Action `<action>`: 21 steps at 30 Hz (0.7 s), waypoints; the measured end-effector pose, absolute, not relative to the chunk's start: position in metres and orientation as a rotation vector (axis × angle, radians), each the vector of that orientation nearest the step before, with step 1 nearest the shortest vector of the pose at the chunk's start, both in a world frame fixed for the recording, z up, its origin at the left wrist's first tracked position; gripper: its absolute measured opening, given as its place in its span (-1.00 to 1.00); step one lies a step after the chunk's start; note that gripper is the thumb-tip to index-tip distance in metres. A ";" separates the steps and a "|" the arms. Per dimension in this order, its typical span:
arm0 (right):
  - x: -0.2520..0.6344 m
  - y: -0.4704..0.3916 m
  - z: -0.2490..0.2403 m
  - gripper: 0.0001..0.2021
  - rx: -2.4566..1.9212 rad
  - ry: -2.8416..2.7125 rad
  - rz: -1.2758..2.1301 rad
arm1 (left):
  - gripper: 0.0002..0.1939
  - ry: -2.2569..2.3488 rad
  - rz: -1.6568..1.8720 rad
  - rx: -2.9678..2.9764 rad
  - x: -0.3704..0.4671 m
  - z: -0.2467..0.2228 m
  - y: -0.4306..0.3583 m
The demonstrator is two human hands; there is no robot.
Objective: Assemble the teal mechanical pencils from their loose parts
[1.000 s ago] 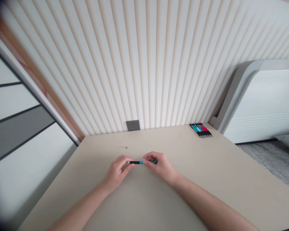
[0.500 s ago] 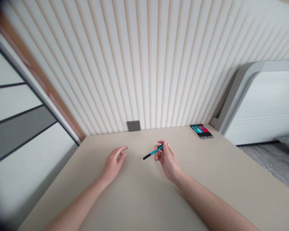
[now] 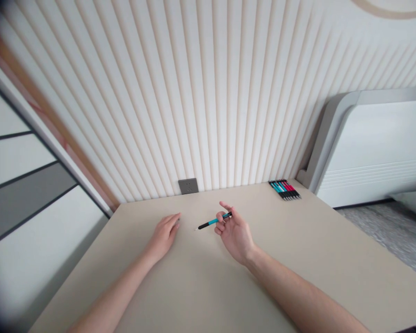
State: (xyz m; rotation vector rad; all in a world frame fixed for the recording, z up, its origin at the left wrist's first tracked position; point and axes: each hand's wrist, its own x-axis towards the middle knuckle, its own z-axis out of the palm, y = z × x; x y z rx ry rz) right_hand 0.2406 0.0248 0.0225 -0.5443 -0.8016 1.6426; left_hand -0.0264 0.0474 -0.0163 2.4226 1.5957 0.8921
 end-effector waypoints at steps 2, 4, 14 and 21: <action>0.241 0.026 0.022 -0.67 -0.554 -0.849 1.606 | -0.65 1.581 0.943 2.401 -0.027 -0.018 0.049; 0.242 0.026 0.022 -0.67 -0.567 -0.894 1.579 | -0.69 1.592 0.958 2.384 -0.027 -0.019 0.049; 0.244 0.026 0.023 -0.49 -0.554 -0.781 1.629 | -0.82 1.528 1.090 2.135 -0.012 -0.005 0.030; 0.244 0.026 0.020 -0.81 -0.604 -0.760 1.614 | -0.65 1.275 1.246 1.461 0.014 -0.002 0.005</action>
